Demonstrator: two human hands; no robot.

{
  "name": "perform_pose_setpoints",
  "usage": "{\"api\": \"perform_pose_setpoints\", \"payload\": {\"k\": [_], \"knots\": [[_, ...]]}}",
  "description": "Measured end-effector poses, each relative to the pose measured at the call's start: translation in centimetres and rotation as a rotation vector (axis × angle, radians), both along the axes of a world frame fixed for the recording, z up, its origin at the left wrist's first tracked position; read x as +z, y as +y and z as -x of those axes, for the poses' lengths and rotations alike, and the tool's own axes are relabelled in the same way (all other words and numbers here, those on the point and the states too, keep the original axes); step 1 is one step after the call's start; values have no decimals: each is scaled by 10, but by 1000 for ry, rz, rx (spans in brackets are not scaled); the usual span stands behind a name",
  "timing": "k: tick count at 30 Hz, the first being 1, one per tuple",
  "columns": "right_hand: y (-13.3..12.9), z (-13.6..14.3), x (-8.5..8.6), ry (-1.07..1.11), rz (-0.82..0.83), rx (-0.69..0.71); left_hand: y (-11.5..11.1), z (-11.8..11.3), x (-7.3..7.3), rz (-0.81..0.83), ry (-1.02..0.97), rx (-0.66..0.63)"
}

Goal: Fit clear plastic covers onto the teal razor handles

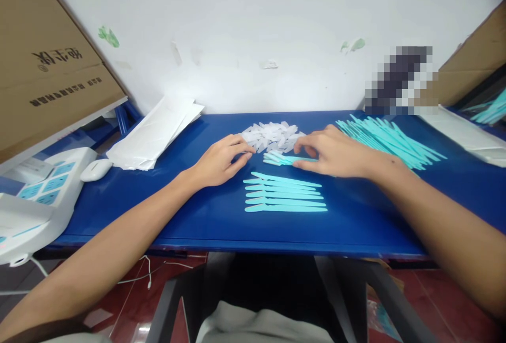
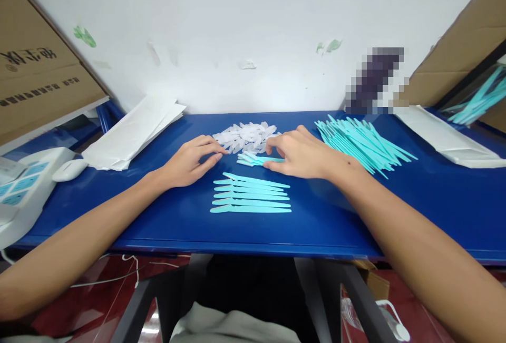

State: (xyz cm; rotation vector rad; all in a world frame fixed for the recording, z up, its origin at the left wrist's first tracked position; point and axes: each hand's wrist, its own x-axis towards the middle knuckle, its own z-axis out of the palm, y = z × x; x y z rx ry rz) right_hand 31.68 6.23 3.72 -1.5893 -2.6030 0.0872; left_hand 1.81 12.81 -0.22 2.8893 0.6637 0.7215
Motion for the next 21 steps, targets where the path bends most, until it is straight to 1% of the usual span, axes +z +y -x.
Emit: {"api": "perform_pose_setpoints", "payload": {"k": [2,5,10,14,21], "knots": [[0,1,0,3,-11,21,-1,-1,0,5,13,3],[0,2,-2,27,-3,13,-3,-2,1,26,34,1],[1,1,-5,44,82,-10,-6,-5,2,62,67,-5],[-1,4,-4,88,124,29,-5,-4,2,69,72,6],[-2,8,-4,123,97,111,-5,-5,2,77,101,-1]]}}
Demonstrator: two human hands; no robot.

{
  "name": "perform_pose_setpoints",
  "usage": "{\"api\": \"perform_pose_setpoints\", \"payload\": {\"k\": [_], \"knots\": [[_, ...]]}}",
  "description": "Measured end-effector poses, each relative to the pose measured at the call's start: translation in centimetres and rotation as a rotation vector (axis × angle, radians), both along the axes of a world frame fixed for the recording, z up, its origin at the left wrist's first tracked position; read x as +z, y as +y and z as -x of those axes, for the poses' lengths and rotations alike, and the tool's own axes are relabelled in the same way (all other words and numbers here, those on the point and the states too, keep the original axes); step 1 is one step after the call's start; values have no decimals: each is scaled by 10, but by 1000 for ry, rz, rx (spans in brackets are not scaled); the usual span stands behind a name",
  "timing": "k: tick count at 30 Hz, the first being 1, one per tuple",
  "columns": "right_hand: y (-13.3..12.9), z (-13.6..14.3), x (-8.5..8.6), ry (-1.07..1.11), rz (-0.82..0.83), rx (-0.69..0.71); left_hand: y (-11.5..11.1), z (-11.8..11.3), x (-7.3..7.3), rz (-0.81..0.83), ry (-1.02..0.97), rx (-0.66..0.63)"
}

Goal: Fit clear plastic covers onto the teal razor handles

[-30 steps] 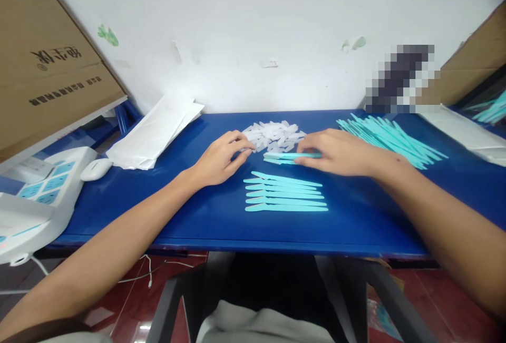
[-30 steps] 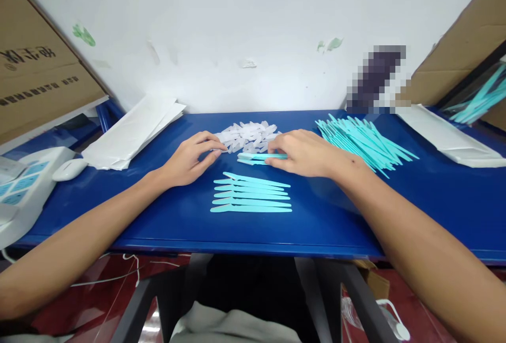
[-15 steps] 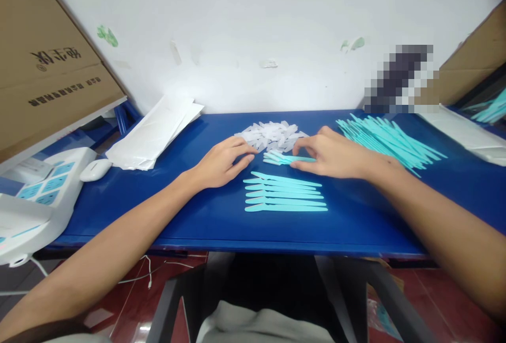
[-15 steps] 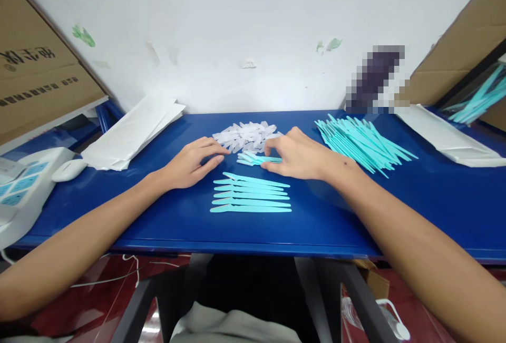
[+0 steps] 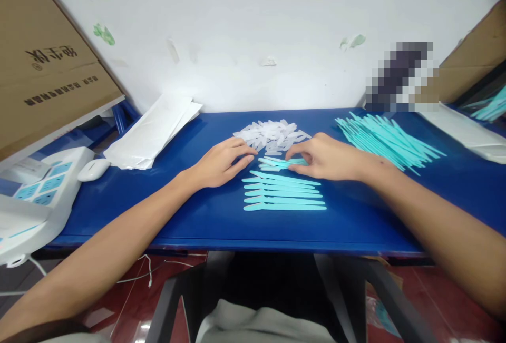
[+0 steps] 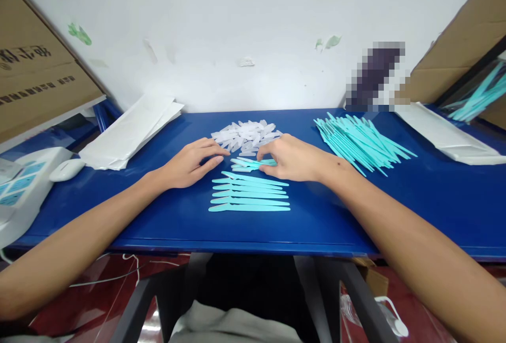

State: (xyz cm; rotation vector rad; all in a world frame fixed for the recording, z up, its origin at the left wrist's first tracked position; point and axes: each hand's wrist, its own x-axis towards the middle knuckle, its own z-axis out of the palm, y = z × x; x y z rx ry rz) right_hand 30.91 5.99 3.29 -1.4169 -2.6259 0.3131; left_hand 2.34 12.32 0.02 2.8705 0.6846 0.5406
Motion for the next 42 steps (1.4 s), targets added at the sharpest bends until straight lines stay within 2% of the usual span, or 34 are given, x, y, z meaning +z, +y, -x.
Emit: {"api": "perform_pose_setpoints", "payload": {"k": [6,12,16,20,24,29,36,42], "knots": [[-2,6,-1,44,-52,23,5,3,-2,-84,12,47],[-6,9,-7,182,42,166,17,16,2,-241,30,168],[-11,13,-7,221,-73,188,22,26,9,-264,50,173],[-13,18,-5,58,-53,148,15,26,15,-132,68,99],[-11,18,-6,45,-8,135,3,16,16,55,43,-24],[-10,19,-7,35,-20,103,-2,11,16,68,65,-45],[-12,23,-5,41,115,-37,-4,11,17,127,26,-86],[-11,19,0,11,117,-41,-8,6,15,166,22,-124]]}}
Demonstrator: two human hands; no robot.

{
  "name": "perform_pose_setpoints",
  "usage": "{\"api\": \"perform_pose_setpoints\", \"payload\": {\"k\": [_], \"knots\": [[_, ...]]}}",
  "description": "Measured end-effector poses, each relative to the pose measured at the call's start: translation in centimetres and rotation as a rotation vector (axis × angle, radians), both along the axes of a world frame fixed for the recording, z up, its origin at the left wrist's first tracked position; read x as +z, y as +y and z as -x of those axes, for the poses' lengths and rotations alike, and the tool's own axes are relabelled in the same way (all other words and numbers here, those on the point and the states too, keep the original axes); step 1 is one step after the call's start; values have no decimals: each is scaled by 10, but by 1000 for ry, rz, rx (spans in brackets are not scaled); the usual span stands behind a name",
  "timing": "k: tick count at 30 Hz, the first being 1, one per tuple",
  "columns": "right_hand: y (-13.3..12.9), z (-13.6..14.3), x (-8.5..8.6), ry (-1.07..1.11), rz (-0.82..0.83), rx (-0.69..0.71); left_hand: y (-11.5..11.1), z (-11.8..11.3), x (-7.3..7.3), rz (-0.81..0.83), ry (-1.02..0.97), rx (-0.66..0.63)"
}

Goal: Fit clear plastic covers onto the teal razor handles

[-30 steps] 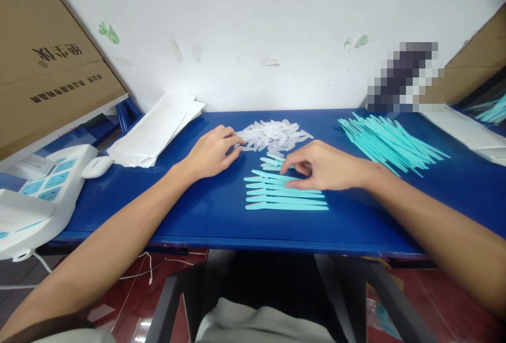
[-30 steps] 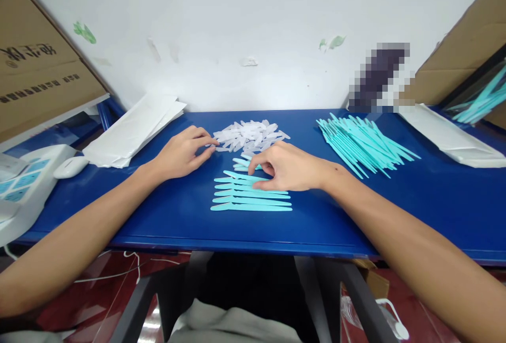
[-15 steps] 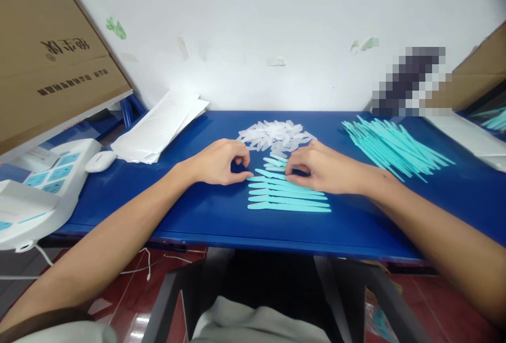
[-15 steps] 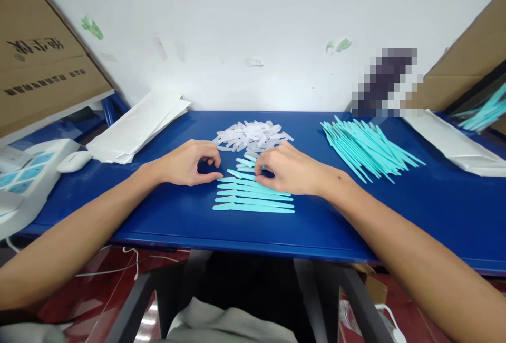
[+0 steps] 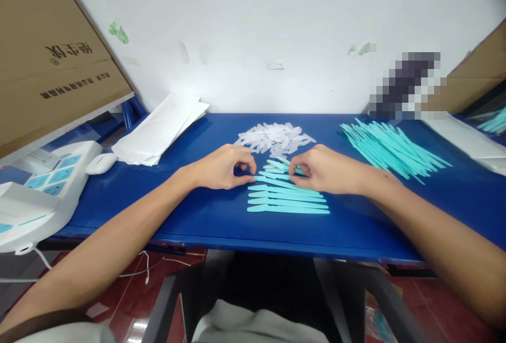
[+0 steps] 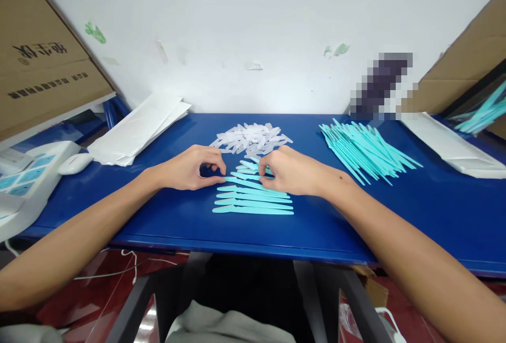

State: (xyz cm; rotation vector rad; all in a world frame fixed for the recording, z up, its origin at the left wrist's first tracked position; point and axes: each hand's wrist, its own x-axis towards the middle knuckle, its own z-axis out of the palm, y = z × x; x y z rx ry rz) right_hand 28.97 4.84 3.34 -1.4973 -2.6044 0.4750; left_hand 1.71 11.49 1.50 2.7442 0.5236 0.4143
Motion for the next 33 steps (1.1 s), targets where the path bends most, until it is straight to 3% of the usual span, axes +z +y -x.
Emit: {"api": "perform_pose_setpoints", "payload": {"k": [12,22,28,33], "knots": [[2,1,-5,41,2,-36,-4,-3,-4,-128,5,-82],[-2,6,-7,95,-71,114,-12,-9,-3,-595,98,-132],[-4,7,-7,85,-66,135,-11,-9,-5,-642,94,-131],[-5,11,-7,-51,-136,83,-11,-11,-6,-664,87,-122]]}}
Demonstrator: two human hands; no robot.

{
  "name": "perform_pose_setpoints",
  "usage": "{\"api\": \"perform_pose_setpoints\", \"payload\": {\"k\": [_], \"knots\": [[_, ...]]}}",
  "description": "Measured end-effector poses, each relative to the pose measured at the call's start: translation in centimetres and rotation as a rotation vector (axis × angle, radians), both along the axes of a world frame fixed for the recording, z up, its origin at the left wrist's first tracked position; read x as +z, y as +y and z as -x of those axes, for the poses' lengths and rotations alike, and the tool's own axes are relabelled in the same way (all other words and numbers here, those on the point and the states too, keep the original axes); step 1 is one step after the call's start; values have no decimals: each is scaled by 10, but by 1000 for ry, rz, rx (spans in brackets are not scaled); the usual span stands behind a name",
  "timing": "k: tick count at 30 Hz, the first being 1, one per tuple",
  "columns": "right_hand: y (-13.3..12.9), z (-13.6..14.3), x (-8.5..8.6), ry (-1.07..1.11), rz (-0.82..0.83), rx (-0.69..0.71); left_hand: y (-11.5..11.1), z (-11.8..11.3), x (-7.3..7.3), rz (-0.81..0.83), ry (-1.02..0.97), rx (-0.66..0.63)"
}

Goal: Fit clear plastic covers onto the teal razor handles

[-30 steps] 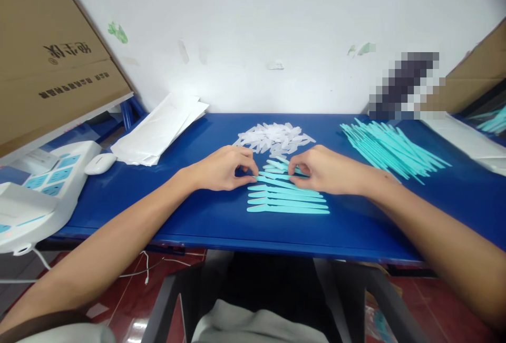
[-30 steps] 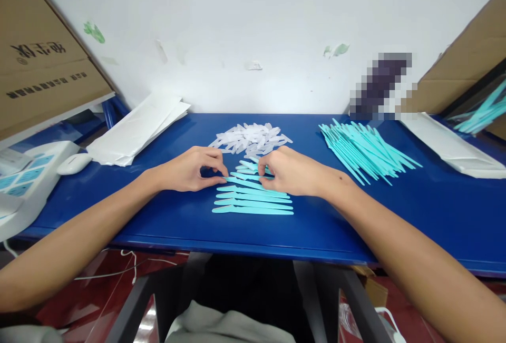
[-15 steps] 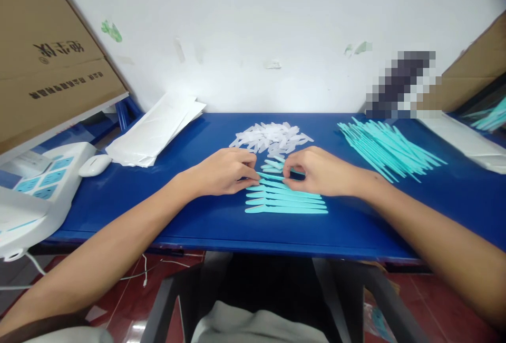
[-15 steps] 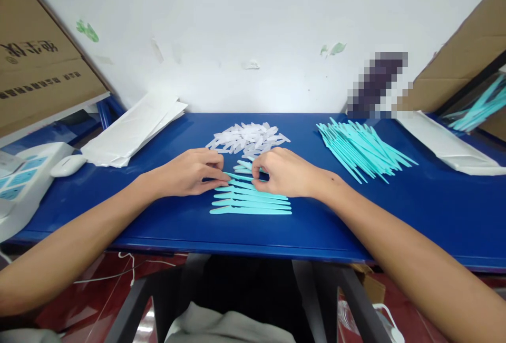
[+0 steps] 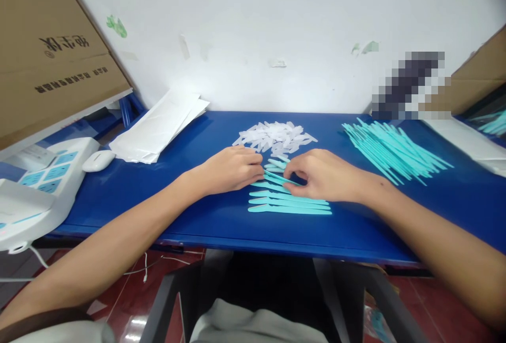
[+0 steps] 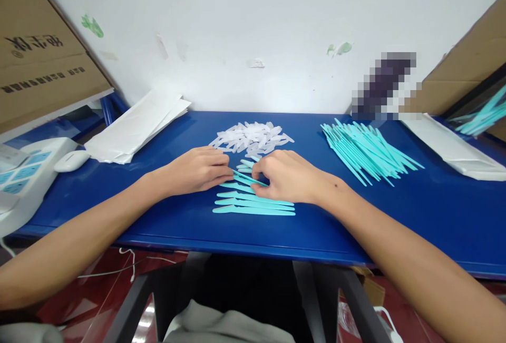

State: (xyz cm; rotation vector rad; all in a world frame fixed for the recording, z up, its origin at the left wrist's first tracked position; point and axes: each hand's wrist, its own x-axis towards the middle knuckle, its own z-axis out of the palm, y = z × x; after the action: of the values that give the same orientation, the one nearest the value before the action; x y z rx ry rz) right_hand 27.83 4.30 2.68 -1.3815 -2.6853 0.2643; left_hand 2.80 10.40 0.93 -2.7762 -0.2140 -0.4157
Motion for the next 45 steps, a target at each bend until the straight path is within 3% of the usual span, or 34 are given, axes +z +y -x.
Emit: {"api": "perform_pose_setpoints", "payload": {"k": [8,17,24,32,36,42,45], "knots": [[-2,2,1,-137,-73,-20,2,2,1,-3,57,42],[-4,2,2,-131,-68,3,1,0,-1,-137,53,11],[0,0,1,-97,-54,5,2,1,-2,-146,36,23],[-1,-4,3,-5,14,56,2,1,-2,-69,27,86],[-1,-2,1,1,20,61,1,0,-4,81,-39,124],[1,-5,-1,1,-57,92,-2,-4,-3,300,-118,153],[4,-15,4,69,-125,97,0,-3,1,316,-266,259]]}}
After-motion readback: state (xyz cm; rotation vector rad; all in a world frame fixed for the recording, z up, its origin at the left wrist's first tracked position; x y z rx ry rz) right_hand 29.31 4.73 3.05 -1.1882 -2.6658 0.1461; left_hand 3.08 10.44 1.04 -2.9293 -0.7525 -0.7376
